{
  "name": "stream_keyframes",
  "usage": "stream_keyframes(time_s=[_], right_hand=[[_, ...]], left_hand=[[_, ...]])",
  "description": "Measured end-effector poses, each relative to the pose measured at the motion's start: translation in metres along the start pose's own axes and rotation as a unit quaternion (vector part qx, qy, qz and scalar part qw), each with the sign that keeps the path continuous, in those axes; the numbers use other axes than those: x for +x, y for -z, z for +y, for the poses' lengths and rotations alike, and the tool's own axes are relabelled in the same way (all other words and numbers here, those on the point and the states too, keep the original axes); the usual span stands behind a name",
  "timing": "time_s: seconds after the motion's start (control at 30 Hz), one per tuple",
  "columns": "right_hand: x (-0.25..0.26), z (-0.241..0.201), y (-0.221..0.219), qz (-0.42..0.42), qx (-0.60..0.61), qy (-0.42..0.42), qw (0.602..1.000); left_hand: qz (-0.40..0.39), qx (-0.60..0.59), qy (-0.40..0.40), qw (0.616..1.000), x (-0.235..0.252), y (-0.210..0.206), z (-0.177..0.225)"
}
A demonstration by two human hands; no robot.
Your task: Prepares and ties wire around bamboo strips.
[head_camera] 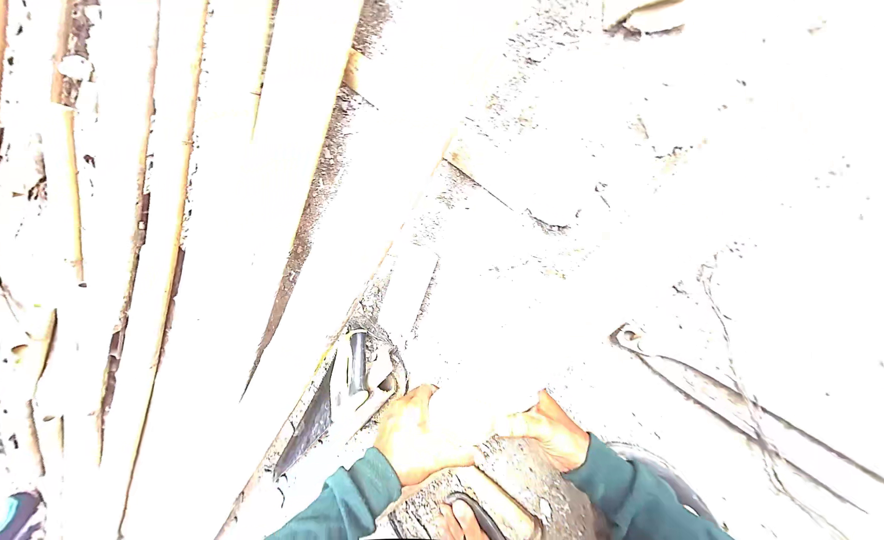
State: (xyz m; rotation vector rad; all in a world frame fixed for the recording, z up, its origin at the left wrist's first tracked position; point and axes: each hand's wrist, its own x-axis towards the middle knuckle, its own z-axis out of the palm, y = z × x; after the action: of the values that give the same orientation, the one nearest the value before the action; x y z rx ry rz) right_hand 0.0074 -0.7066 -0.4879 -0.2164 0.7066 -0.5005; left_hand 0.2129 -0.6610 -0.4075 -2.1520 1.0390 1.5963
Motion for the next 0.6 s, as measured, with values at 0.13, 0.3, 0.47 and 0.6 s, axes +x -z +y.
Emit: stream_keyframes(time_s=[0.13,0.3,0.47,0.6], right_hand=[[-0.012,-0.021,-0.014,0.061,-0.011,-0.08,0.995],[-0.032,-0.098,-0.039,0.011,-0.607,-0.257,0.752],[-0.008,-0.117,-0.119,-0.232,-0.895,0.042,0.378],[0.056,-0.075,-0.132,-0.31,-0.923,-0.17,0.153]], left_hand=[[-0.04,0.061,0.005,0.997,-0.005,0.007,0.007],[-0.017,0.048,-0.023,0.998,-0.003,0.001,0.002],[-0.007,0.015,-0.058,0.998,-0.002,0.003,0.002],[0.053,-0.081,-0.163,0.982,-0.001,-0.008,-0.009]])
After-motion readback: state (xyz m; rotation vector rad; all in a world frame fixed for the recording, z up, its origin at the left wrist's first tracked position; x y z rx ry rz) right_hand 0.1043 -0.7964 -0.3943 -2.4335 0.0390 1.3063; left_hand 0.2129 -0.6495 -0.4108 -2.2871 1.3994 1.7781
